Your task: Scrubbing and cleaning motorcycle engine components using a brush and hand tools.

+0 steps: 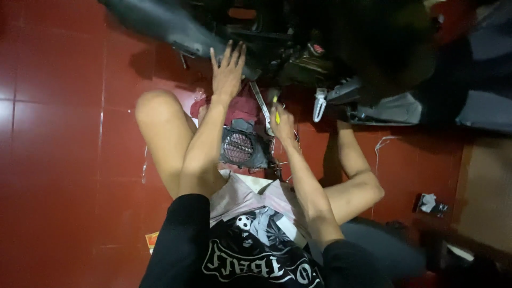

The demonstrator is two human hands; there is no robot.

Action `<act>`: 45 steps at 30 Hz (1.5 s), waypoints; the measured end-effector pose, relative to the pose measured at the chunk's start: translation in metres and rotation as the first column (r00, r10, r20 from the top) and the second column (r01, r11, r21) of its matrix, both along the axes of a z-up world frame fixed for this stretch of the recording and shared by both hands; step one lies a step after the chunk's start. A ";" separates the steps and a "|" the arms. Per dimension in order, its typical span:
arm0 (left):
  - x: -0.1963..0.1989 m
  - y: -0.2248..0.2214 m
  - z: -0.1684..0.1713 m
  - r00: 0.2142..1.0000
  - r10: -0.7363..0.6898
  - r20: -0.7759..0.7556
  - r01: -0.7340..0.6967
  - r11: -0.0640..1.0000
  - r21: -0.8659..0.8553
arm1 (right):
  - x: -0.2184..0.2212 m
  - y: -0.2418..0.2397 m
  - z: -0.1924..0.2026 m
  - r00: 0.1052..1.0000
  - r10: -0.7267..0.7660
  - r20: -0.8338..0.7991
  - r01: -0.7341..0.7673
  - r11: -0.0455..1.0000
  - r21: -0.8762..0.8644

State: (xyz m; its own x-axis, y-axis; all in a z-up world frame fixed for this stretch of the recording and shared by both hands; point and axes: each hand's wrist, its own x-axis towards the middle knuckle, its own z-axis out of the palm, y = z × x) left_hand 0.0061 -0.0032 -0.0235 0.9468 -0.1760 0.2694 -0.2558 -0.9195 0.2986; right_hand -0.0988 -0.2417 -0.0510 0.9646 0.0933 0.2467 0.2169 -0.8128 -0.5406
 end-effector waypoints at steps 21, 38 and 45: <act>-0.005 -0.013 0.023 0.985 0.167 0.043 -0.155 0.965 -0.210 | 0.016 0.057 0.008 0.976 -0.144 0.162 0.126 0.985 0.119; -0.003 -0.014 0.023 0.993 0.111 0.027 -0.105 0.981 -0.164 | -0.012 -0.044 -0.034 0.884 -0.467 0.006 0.441 0.840 0.316; -0.004 -0.013 0.002 0.996 0.054 0.068 -0.051 0.997 -0.052 | -0.038 -0.034 -0.044 0.977 -0.119 -0.177 0.211 0.661 0.720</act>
